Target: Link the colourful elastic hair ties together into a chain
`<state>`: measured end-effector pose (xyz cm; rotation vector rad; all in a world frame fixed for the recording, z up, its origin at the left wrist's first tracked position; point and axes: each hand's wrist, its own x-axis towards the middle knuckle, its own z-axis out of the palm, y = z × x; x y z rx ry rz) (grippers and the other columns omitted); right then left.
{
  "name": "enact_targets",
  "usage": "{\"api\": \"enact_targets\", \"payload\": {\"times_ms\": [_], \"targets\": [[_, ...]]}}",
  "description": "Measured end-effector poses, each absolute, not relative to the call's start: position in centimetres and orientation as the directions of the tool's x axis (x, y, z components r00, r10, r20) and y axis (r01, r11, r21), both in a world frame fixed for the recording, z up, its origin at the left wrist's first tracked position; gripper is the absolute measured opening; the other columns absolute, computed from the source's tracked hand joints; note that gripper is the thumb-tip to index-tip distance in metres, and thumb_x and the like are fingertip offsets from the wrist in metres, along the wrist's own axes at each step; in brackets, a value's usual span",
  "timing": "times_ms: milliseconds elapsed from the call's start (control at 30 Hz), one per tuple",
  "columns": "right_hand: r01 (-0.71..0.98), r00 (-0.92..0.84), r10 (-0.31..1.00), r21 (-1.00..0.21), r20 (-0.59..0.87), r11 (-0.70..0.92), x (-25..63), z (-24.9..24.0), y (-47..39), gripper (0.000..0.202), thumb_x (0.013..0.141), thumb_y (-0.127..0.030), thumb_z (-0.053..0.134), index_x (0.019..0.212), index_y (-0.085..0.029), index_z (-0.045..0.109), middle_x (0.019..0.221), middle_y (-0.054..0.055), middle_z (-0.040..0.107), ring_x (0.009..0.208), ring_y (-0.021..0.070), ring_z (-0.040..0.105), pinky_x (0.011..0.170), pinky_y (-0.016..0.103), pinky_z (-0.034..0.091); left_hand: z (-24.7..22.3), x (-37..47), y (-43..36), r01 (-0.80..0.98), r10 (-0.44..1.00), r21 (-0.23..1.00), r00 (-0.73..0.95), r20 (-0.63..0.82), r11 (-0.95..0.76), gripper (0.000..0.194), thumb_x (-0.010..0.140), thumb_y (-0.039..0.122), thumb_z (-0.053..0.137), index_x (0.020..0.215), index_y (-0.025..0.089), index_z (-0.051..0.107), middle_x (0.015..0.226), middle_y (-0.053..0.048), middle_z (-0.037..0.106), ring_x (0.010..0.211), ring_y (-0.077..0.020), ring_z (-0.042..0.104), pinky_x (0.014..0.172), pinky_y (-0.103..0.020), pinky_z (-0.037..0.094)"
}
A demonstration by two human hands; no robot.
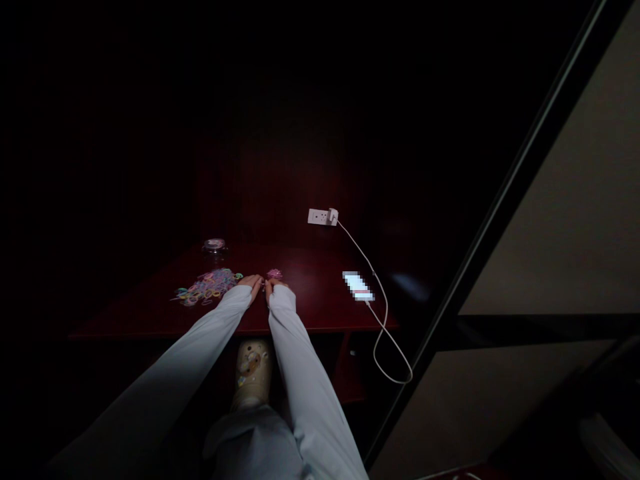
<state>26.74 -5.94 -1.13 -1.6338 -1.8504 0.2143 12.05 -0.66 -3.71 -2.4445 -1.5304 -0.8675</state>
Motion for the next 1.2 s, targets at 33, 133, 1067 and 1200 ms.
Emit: {"api": "enact_targets", "payload": {"times_ms": [33, 133, 1067, 1200], "targets": [[0.823, -0.007, 0.935, -0.529, 0.353, 0.206, 26.4, -1.2, -5.9, 0.033, 0.109, -0.039, 0.047, 0.109, -0.027, 0.078, 0.106, 0.006, 0.080, 0.099, 0.0210, 0.070, 0.085, 0.028, 0.050, -3.6, 12.1, -0.7, 0.863, 0.790, 0.185, 0.318, 0.525, -0.470, 0.032, 0.103, 0.014, 0.038, 0.097, 0.018, 0.068, 0.102, -0.013, 0.077, 0.101, -0.0234, 0.074, 0.096, -0.036, 0.057], [0.795, -0.030, 0.937, -0.561, 0.347, 0.233, 26.2, -1.5, -5.3, 0.032, 0.108, -0.040, 0.048, 0.106, -0.028, 0.078, 0.104, 0.004, 0.081, 0.097, 0.0205, 0.071, 0.083, 0.027, 0.051, -3.5, 12.1, -0.9, 0.866, 0.796, 0.189, 0.314, 0.517, -0.464, 0.028, 0.102, 0.013, 0.040, 0.093, 0.019, 0.066, 0.100, -0.012, 0.076, 0.098, -0.0235, 0.073, 0.093, -0.036, 0.057], [0.577, 0.017, 0.937, -0.769, 0.348, 0.275, 27.5, -1.9, -4.2, 0.023, 0.089, -0.030, 0.061, 0.066, -0.024, 0.065, 0.062, -0.001, 0.063, 0.069, 0.0183, 0.059, 0.072, 0.027, 0.048, -2.8, 12.1, -2.8, 0.649, 0.933, 0.699, 0.050, 0.356, -0.301, 0.031, 0.097, 0.030, 0.052, 0.067, 0.024, 0.047, 0.055, 0.004, 0.042, 0.057, -0.0163, 0.044, 0.061, -0.029, 0.029], [0.439, 0.131, 0.932, -0.862, 0.339, 0.252, 27.4, -1.4, -4.3, 0.029, 0.090, -0.033, 0.052, 0.063, -0.023, 0.057, 0.059, -0.001, 0.059, 0.065, 0.0173, 0.057, 0.065, 0.025, 0.046, -3.5, 12.0, -2.0, 0.626, 0.931, 0.726, 0.003, 0.365, -0.287, 0.036, 0.100, 0.032, 0.047, 0.065, 0.024, 0.042, 0.055, 0.004, 0.044, 0.055, -0.0153, 0.046, 0.059, -0.028, 0.031]]}}
